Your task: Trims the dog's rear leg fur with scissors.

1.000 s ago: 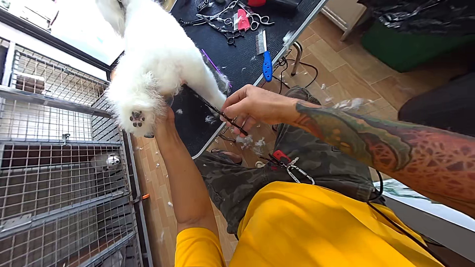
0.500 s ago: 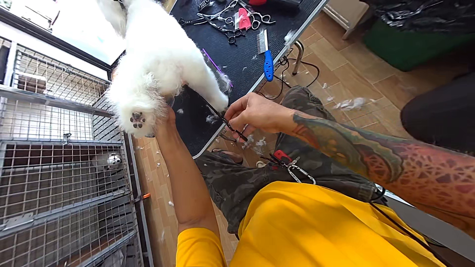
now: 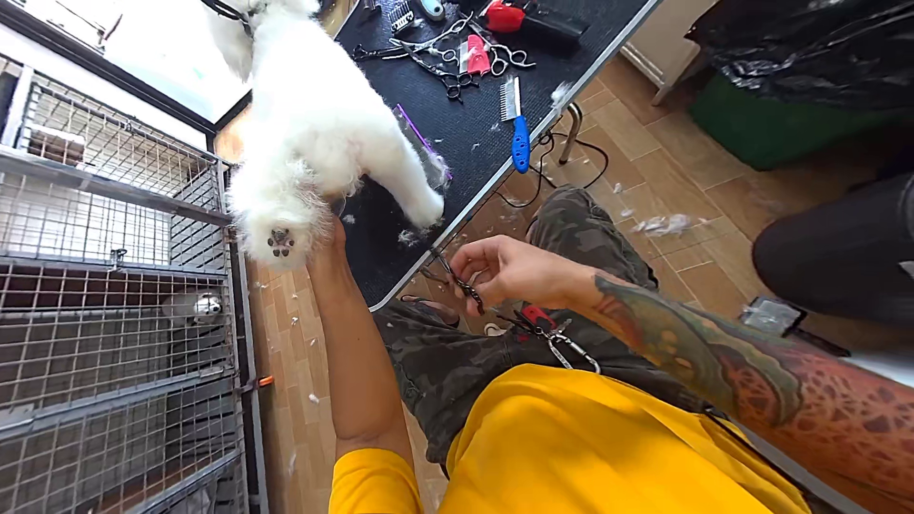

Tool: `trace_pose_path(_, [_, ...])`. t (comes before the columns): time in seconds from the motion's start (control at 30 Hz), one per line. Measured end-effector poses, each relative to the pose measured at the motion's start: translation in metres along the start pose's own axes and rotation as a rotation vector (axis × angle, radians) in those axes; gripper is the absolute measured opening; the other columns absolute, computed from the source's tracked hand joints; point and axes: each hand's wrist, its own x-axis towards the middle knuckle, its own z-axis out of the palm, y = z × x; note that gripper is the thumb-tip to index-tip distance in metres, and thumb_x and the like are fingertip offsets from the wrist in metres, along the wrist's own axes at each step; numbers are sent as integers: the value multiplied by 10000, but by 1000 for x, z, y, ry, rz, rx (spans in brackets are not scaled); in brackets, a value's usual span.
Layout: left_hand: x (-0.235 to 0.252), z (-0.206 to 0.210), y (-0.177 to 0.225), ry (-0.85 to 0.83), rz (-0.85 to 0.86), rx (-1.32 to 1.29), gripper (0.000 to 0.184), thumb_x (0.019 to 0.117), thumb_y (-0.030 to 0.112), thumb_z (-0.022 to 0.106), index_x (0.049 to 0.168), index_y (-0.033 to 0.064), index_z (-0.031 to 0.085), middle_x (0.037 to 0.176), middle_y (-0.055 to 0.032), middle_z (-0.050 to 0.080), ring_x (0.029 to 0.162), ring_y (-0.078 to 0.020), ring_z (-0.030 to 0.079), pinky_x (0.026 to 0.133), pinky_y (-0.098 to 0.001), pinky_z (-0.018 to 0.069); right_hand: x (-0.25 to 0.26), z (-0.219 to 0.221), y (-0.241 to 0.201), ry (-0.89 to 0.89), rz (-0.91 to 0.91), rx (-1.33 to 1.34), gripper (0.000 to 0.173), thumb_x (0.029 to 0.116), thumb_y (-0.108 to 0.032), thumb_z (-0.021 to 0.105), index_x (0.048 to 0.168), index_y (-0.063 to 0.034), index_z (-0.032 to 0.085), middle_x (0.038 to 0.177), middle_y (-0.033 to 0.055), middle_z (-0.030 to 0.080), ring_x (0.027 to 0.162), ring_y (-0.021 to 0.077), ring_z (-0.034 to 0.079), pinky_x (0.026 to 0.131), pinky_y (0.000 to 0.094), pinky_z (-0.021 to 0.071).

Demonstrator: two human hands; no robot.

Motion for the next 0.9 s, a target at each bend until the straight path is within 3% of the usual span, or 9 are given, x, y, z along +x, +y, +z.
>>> trace_pose_path(0.07, [-5,0,-2,-5,-29,4,232,1069,203,455,1239,71,542,1030,-6,644,953,-82,634,871,-292,562,0,-3,-7,114,-107,-57,397,749,70,617,1126,-53,603,993,92,682,835,198,684,732,366,592])
trace_pose_path(0.17, [-8,-12,-18,-18,-44,-23,283,1056,201,528,1288,40,544,1101,-33,658,1002,-106,646,903,-309,568,24,-19,-41,451,-165,-238,269,828,0,684,1092,-12,632,900,140,655,714,256,651,643,471,577])
trace_pose_path(0.27, [-9,-32,-49,-20,61,-111,411,857,115,755,1188,7,537,1025,-17,654,957,-85,637,868,-300,568,76,-53,-78,757,75,-540,293,905,-289,706,974,-6,673,800,175,661,597,297,653,573,553,573])
trace_pose_path(0.37, [-4,-24,-39,13,49,-45,355,990,243,658,1268,35,584,1124,-39,673,1053,-124,651,935,-354,569,113,-63,-105,777,305,-809,556,898,-542,715,938,7,640,827,180,625,645,302,635,590,544,553])
trace_pose_path(0.5, [-11,-36,-49,82,100,387,332,911,234,712,1124,-14,648,962,-39,672,905,-51,641,826,-237,544,144,-56,-100,818,337,-973,371,823,-316,779,912,19,646,894,229,659,769,377,666,667,627,529])
trace_pose_path(0.6, [-19,-42,-50,40,12,828,376,901,321,723,1073,-13,704,949,-135,701,905,-156,654,851,-338,514,157,-68,-88,803,347,-906,380,868,-362,728,970,-4,651,877,192,658,686,319,656,613,570,556])
trace_pose_path(0.7, [-24,-36,-52,103,125,656,269,875,210,740,1014,-16,700,879,-119,683,822,-139,645,773,-286,521,156,-68,-89,820,362,-993,356,867,-341,736,984,-14,657,877,192,660,684,319,655,617,567,555])
trace_pose_path(0.8, [-20,-32,-59,5,67,566,275,888,189,759,1086,3,714,993,-165,717,929,-224,686,841,-379,548,149,-55,-90,844,340,-1073,357,857,-281,763,994,26,643,900,232,662,716,355,669,648,596,554])
trace_pose_path(0.9, [-22,-32,-62,-171,18,591,245,970,183,670,1148,15,687,1056,-167,701,994,-224,665,890,-354,525,146,-63,-84,776,365,-1031,292,843,-250,773,950,-8,649,792,162,624,588,265,582,552,498,514])
